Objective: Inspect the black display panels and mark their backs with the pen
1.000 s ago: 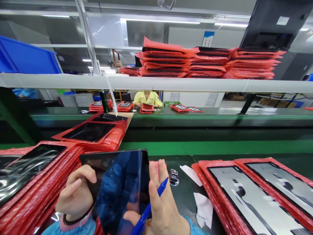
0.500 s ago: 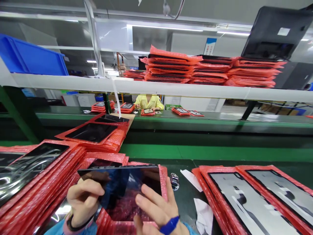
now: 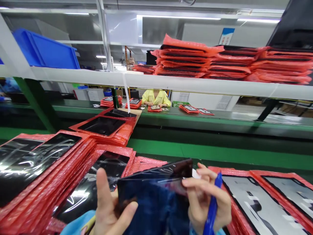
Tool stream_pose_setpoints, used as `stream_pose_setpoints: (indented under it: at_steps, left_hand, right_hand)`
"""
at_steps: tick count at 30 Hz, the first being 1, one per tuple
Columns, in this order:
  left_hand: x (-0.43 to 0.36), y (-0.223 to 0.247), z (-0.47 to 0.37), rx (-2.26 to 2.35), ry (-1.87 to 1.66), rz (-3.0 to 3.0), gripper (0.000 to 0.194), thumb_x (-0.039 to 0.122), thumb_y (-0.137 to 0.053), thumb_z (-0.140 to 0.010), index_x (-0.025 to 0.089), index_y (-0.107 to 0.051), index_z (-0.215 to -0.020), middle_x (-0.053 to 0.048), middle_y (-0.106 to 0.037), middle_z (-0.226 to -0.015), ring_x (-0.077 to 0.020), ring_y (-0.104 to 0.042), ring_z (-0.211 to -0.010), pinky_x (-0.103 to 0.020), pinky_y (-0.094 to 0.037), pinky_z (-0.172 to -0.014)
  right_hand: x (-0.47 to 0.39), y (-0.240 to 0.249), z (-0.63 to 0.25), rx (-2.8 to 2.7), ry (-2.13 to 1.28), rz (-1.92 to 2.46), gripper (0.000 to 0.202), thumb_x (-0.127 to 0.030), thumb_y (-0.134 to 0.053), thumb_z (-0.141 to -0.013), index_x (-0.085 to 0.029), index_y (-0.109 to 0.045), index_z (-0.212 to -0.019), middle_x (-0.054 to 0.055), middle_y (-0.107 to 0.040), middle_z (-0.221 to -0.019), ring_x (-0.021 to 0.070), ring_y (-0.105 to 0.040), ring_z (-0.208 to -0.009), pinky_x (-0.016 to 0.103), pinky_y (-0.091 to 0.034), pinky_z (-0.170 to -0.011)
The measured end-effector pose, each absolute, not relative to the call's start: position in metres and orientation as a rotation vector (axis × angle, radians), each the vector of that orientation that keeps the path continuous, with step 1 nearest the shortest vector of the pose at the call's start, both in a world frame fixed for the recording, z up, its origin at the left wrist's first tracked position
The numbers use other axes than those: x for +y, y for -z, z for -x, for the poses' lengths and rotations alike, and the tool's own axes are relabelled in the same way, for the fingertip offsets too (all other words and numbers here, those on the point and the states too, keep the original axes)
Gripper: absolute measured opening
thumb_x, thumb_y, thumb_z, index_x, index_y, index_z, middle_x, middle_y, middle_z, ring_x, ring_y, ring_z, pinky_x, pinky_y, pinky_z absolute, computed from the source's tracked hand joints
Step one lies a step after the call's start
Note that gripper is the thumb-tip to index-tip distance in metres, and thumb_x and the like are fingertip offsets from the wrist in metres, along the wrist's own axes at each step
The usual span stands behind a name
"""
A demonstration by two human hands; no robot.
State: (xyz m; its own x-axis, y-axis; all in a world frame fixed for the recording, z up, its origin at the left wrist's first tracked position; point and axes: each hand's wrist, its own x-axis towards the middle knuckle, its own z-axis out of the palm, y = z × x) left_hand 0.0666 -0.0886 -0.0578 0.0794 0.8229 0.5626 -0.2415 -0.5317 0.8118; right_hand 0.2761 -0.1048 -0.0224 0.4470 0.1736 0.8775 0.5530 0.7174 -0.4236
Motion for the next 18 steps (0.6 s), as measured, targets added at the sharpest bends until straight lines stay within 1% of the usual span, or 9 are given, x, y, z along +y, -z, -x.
stream_pose_setpoints:
  at_steps: [2, 3, 5, 7, 10, 13, 15, 18]
  left_hand:
    - [-0.096, 0.058, -0.071, 0.632, -1.440, -1.539, 0.095, 0.026, -0.064, -0.087, 0.032, 0.002, -0.155, -0.004, -0.075, -0.098, -0.0185, -0.072, -0.077, -0.032, -0.058, -0.082]
    - [-0.097, 0.054, -0.072, 0.632, -1.374, -1.548, 0.097, 0.028, -0.061, -0.089, 0.029, 0.012, -0.153, -0.006, -0.075, -0.104, -0.0195, -0.072, -0.085, -0.033, -0.056, -0.088]
    - [-0.097, 0.044, -0.074, 0.619, -1.286, -1.556, 0.101, 0.032, -0.059, -0.091, 0.024, 0.025, -0.148, -0.009, -0.072, -0.114, -0.0218, -0.069, -0.101, -0.036, -0.051, -0.097]
    - [-0.095, 0.036, -0.075, 0.613, -1.238, -1.561, 0.104, 0.033, -0.058, -0.091, 0.022, 0.029, -0.146, -0.010, -0.070, -0.121, -0.0233, -0.066, -0.110, -0.037, -0.046, -0.103]
    - [-0.096, 0.034, -0.074, 0.638, -1.188, -1.555, 0.104, 0.033, -0.061, -0.089, 0.024, 0.025, -0.147, -0.009, -0.069, -0.123, -0.0242, -0.065, -0.113, -0.037, -0.043, -0.106]
    - [-0.100, 0.039, -0.073, 0.656, -1.150, -1.540, 0.101, 0.033, -0.063, -0.088, 0.027, 0.016, -0.151, -0.009, -0.067, -0.126, -0.0255, -0.065, -0.111, -0.037, -0.047, -0.103]
    - [-0.101, 0.041, -0.072, 0.639, -1.144, -1.530, 0.095, 0.033, -0.063, -0.087, 0.030, 0.004, -0.154, -0.009, -0.066, -0.127, -0.0277, -0.065, -0.112, -0.038, -0.048, -0.101]
    - [-0.098, 0.038, -0.072, 0.588, -1.162, -1.525, 0.082, 0.032, -0.064, -0.085, 0.034, -0.020, -0.154, -0.009, -0.064, -0.130, -0.0315, -0.059, -0.121, -0.040, -0.045, -0.106]
  right_hand:
    - [-0.088, 0.022, -0.280, -1.095, 0.120, 0.707, 0.030, -0.009, -0.075, -0.074, -0.027, -0.060, -0.093, -0.004, -0.071, -0.064, 0.0248, -0.061, -0.099, 0.053, -0.040, -0.102]
    - [-0.080, 0.023, -0.283, -1.079, 0.042, 0.695, 0.027, -0.012, -0.076, -0.073, -0.026, -0.060, -0.089, -0.004, -0.070, -0.062, 0.0249, -0.062, -0.101, 0.052, -0.039, -0.102]
    - [-0.069, 0.028, -0.286, -1.019, -0.104, 0.687, 0.025, -0.016, -0.079, -0.072, -0.025, -0.060, -0.086, -0.004, -0.068, -0.061, 0.0246, -0.063, -0.102, 0.050, -0.038, -0.101]
    - [-0.062, 0.032, -0.288, -0.958, -0.248, 0.681, 0.026, -0.019, -0.080, -0.070, -0.026, -0.060, -0.084, -0.005, -0.066, -0.062, 0.0233, -0.063, -0.103, 0.049, -0.038, -0.102]
    - [-0.060, 0.036, -0.287, -0.902, -0.371, 0.684, 0.026, -0.021, -0.080, -0.068, -0.027, -0.061, -0.085, -0.005, -0.064, -0.062, 0.0211, -0.061, -0.108, 0.045, -0.037, -0.103]
    - [-0.062, 0.036, -0.285, -0.872, -0.412, 0.712, 0.026, -0.021, -0.080, -0.068, -0.028, -0.060, -0.084, -0.005, -0.061, -0.063, 0.0210, -0.060, -0.107, 0.045, -0.036, -0.105]
    - [-0.063, 0.035, -0.284, -0.858, -0.452, 0.739, 0.027, -0.022, -0.080, -0.068, -0.028, -0.059, -0.084, -0.005, -0.061, -0.066, 0.0216, -0.063, -0.101, 0.047, -0.036, -0.105]
    - [-0.063, 0.032, -0.283, -0.852, -0.506, 0.785, 0.027, -0.025, -0.080, -0.068, -0.029, -0.058, -0.084, -0.005, -0.063, -0.072, 0.0213, -0.065, -0.092, 0.048, -0.039, -0.104]
